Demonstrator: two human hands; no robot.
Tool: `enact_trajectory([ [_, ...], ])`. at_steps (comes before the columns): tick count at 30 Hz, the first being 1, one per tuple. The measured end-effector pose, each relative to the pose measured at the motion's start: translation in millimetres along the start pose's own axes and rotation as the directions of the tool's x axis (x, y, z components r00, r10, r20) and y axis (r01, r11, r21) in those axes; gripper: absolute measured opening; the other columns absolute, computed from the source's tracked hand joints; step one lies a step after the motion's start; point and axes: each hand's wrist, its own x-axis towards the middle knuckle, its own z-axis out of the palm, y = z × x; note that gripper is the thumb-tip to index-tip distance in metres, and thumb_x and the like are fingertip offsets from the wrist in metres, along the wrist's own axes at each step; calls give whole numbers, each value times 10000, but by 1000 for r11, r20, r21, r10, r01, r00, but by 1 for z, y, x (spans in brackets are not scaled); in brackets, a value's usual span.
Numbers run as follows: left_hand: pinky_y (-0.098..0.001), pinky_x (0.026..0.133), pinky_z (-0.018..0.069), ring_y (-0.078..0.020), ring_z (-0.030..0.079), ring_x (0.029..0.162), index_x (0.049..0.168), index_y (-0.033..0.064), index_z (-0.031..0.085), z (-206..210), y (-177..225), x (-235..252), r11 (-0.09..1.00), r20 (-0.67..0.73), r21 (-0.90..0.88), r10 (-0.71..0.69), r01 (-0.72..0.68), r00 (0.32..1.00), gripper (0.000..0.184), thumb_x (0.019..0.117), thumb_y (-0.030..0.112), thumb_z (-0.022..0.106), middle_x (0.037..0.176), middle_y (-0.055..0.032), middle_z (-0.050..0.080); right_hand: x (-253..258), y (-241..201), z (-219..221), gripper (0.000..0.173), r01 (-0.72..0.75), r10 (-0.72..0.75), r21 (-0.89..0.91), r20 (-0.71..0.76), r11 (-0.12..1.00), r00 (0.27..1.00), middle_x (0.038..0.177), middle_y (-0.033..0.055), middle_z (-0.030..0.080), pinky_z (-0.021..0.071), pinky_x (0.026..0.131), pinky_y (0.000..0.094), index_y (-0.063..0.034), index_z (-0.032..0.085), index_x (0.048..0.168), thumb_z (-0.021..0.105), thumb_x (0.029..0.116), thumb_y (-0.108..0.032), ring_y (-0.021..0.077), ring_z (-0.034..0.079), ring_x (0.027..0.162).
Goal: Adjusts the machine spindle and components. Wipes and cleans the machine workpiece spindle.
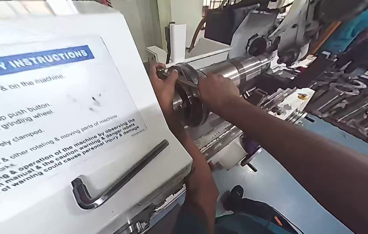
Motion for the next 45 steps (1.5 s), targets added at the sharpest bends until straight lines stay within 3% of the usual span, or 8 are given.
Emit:
enact_trajectory([
  [11,-274,703,542,-117,620,806,1213,-55,598,5,-15,0,994,-65,55,93,-90,994,378,877,106,656,984,-120,636,-8,6,4,177,184,-181,82,-39,980,983,960,219,651,547,620,557,-12,537,1191,460,1061,-104,439,698,856],
  [15,-342,988,503,-179,619,1136,1484,-8,427,4,59,-13,906,35,286,-337,314,941,395,1108,108,411,1322,-158,612,-4,13,-5,164,202,-214,247,22,948,977,937,189,647,555,675,539,-39,564,1123,475,1072,-166,399,697,885],
  [17,-305,718,573,-148,682,822,1307,-77,587,10,-8,-10,981,-142,169,117,-92,983,366,1088,165,419,998,-152,703,-1,18,-3,196,223,-236,296,11,929,972,928,178,648,553,673,535,-50,582,1097,489,1076,-220,387,696,874],
  [21,-347,992,513,-224,625,1154,1509,-9,399,14,41,-34,969,-64,216,-107,118,992,445,1148,210,257,1352,-205,600,-3,23,-5,208,237,-256,316,21,919,966,939,177,663,556,665,532,-48,590,1088,466,1081,-214,383,703,871],
  [25,-294,959,524,-163,636,1098,1409,-84,518,23,-11,-33,976,-324,184,168,-112,931,398,1086,102,379,1290,-221,619,-9,30,-2,200,305,-311,359,-43,882,949,957,201,671,550,657,557,-28,603,1154,495,1062,-169,409,699,875],
  [32,-369,1152,421,-208,510,1373,1511,-22,429,15,15,-55,984,-250,153,-46,86,967,471,1106,214,377,1511,-196,496,-17,43,5,172,429,-418,355,-111,831,901,921,219,644,546,562,511,24,539,1139,587,998,-62,399,696,776],
  [38,-278,880,536,-131,658,1012,1393,-53,519,17,16,-16,980,-264,12,-187,198,946,356,1105,131,419,1194,-143,675,-20,43,-8,184,386,-418,394,-4,835,908,986,222,652,557,640,534,32,561,1174,527,1036,-85,407,699,871],
  [45,-333,978,525,-185,636,1114,1426,-68,486,9,2,-9,993,-173,-87,-96,81,980,388,1076,59,378,1277,-171,631,-23,32,-5,198,250,-263,354,-10,901,965,928,228,674,539,626,567,6,605,1128,530,1033,-150,430,699,835],
])
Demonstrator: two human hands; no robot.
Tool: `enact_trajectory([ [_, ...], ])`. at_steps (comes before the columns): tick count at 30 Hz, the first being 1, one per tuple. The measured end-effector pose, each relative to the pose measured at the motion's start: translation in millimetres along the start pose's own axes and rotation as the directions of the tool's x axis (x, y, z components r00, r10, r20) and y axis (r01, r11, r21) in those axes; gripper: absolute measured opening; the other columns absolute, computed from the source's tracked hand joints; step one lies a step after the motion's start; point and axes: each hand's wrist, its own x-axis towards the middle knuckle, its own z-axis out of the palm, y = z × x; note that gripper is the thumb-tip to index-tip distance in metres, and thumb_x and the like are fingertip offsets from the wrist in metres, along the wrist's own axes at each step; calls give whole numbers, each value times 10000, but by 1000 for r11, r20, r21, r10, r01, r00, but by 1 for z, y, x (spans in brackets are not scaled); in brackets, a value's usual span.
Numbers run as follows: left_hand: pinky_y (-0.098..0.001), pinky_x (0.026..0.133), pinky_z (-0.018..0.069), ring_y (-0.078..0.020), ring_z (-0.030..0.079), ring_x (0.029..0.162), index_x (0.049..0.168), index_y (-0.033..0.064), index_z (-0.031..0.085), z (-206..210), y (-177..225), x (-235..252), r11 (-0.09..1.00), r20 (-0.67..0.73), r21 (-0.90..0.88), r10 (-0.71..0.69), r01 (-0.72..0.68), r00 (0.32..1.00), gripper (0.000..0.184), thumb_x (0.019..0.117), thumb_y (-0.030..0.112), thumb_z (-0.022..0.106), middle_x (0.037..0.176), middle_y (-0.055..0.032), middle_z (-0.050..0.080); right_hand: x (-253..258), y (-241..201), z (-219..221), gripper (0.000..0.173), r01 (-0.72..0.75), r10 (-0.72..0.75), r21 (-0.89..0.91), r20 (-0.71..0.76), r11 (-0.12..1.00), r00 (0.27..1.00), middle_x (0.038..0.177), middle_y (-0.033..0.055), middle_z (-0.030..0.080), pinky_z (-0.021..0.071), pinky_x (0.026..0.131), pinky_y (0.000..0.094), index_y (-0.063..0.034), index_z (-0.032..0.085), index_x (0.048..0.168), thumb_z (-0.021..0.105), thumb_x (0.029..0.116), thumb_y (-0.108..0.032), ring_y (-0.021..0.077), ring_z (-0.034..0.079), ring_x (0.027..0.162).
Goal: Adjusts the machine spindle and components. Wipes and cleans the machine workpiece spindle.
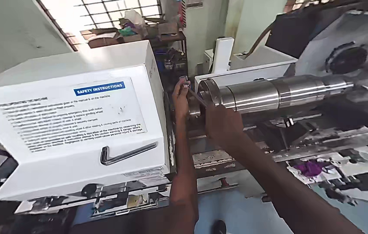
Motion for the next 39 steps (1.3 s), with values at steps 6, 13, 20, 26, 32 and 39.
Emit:
enact_trajectory([
  [6,-359,942,537,-225,628,1099,1339,-83,532,-5,-7,9,980,145,152,106,-128,984,409,989,124,585,1247,-224,610,23,-17,-1,213,-206,223,-253,41,945,974,1005,275,657,501,668,643,21,633,1001,605,964,-187,487,663,957],
  [13,-320,822,535,-179,639,945,1261,-78,576,-9,1,12,979,199,183,58,-95,978,448,872,113,689,1126,-196,644,35,-26,11,302,-397,384,-323,-106,859,917,1129,287,647,500,711,662,35,627,1081,580,972,-242,494,650,1042],
  [20,-322,841,538,-170,631,943,1153,-30,635,-6,-5,21,994,132,104,1,-14,991,378,807,102,714,1075,-147,647,39,-32,11,232,-392,375,-372,-121,841,919,1033,283,661,514,690,627,38,612,1020,463,1019,-139,483,672,984],
  [26,-275,803,533,-137,622,936,1260,-104,555,-11,7,13,997,205,29,62,-69,977,451,852,43,678,1107,-166,630,40,-20,12,266,-298,265,-396,-136,869,955,1099,283,649,516,742,629,50,602,1113,425,1049,-138,490,654,1043],
  [32,-228,887,505,-94,602,998,1271,-122,543,-6,21,14,998,172,10,54,-56,984,423,900,31,676,1160,-173,620,45,-46,-26,329,-341,355,-433,-50,835,933,1270,265,624,492,947,609,33,563,1329,456,1084,-159,449,599,1216],
  [39,-254,886,508,-101,600,1007,1260,-69,587,-5,-1,5,996,116,9,82,-84,990,429,886,108,700,1166,-153,617,53,5,6,240,-212,200,-393,-73,895,977,1036,218,675,539,720,571,-3,615,1121,447,1050,-159,415,685,982],
])
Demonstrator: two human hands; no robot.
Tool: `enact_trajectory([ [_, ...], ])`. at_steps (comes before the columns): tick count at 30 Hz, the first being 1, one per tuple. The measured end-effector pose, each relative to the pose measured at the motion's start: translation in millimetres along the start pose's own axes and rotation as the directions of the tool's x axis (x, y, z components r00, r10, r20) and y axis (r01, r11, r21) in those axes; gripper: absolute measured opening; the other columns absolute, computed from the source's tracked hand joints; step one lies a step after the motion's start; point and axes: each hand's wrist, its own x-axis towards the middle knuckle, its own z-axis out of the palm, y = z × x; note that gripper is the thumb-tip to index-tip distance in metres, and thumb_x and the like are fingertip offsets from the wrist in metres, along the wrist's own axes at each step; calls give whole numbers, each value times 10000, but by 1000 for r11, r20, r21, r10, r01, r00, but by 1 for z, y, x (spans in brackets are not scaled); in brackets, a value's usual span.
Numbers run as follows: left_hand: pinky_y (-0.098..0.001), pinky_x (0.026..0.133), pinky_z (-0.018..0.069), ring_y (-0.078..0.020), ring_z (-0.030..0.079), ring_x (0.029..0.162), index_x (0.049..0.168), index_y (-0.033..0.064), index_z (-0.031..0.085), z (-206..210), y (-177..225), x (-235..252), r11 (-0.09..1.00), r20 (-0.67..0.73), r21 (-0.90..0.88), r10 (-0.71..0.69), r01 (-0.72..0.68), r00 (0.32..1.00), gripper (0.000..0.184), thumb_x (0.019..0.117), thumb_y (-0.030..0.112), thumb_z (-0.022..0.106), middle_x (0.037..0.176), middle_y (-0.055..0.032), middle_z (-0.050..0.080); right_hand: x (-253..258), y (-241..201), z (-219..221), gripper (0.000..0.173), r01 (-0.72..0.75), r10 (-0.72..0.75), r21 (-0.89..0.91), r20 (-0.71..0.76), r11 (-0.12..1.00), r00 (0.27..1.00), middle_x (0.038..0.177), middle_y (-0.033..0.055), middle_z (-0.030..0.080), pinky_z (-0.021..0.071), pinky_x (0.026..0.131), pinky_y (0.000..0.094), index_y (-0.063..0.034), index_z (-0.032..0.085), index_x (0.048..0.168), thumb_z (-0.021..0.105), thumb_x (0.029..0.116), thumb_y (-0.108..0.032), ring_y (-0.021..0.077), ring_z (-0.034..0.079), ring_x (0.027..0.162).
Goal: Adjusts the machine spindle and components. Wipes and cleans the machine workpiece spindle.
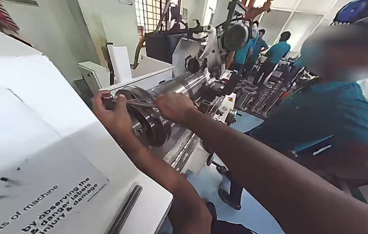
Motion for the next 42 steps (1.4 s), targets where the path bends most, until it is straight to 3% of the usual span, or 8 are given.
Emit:
enact_trajectory([
  [12,-374,1124,411,-270,536,1345,1486,-53,462,35,-9,-20,939,-291,341,154,-48,944,518,1022,170,519,1456,-233,548,0,14,-1,255,168,-178,255,18,952,984,975,190,643,542,717,576,-40,625,1024,585,1029,-292,395,673,915],
  [19,-283,1042,454,-165,550,1222,1556,-37,300,47,62,-24,989,-157,147,38,-15,987,466,1134,159,285,1442,-173,514,-14,30,-10,299,204,-257,870,-94,448,962,702,100,552,467,592,444,-16,591,761,659,978,-210,227,559,640],
  [22,-296,971,532,-162,628,1105,1450,-131,417,49,92,45,901,-160,122,431,-416,888,432,1089,102,372,1297,-189,600,1,61,-35,245,477,-280,842,-408,254,869,669,23,556,471,562,361,-50,636,811,654,983,-223,136,544,578],
  [25,-250,603,541,-89,567,613,823,56,542,71,164,26,870,-224,314,458,-381,860,189,930,-100,555,688,-12,536,25,105,-22,190,697,-360,717,-654,-13,666,719,-46,599,520,546,235,-68,667,930,606,1023,-221,29,570,575],
  [27,-199,574,509,-27,553,572,760,111,553,79,187,-19,788,-84,516,438,-337,895,224,845,-70,655,634,62,531,29,139,8,212,747,-419,660,-703,-84,574,777,-48,630,511,566,183,-43,688,1017,574,1047,-220,-8,574,617],
  [31,-254,717,570,-69,657,815,1180,16,669,82,170,-157,631,171,761,29,-151,985,379,892,223,802,1063,-48,704,3,191,114,211,698,-543,716,-598,-30,590,845,-14,669,506,632,160,-25,740,1081,626,989,-177,-22,569,685],
  [40,-606,793,563,-330,726,827,1011,81,776,34,125,-388,-13,-287,889,-793,457,537,411,945,478,690,836,-134,739,-122,127,285,136,435,-851,899,-259,-39,458,893,71,755,542,875,543,-107,807,963,747,842,-88,285,706,911],
  [42,-527,708,588,-257,709,721,966,79,763,17,133,-414,88,-264,889,-704,450,659,371,949,442,693,763,-91,717,-129,109,276,161,441,-872,897,-244,-37,424,974,84,760,505,947,557,-107,802,1016,761,860,-113,303,693,995],
])
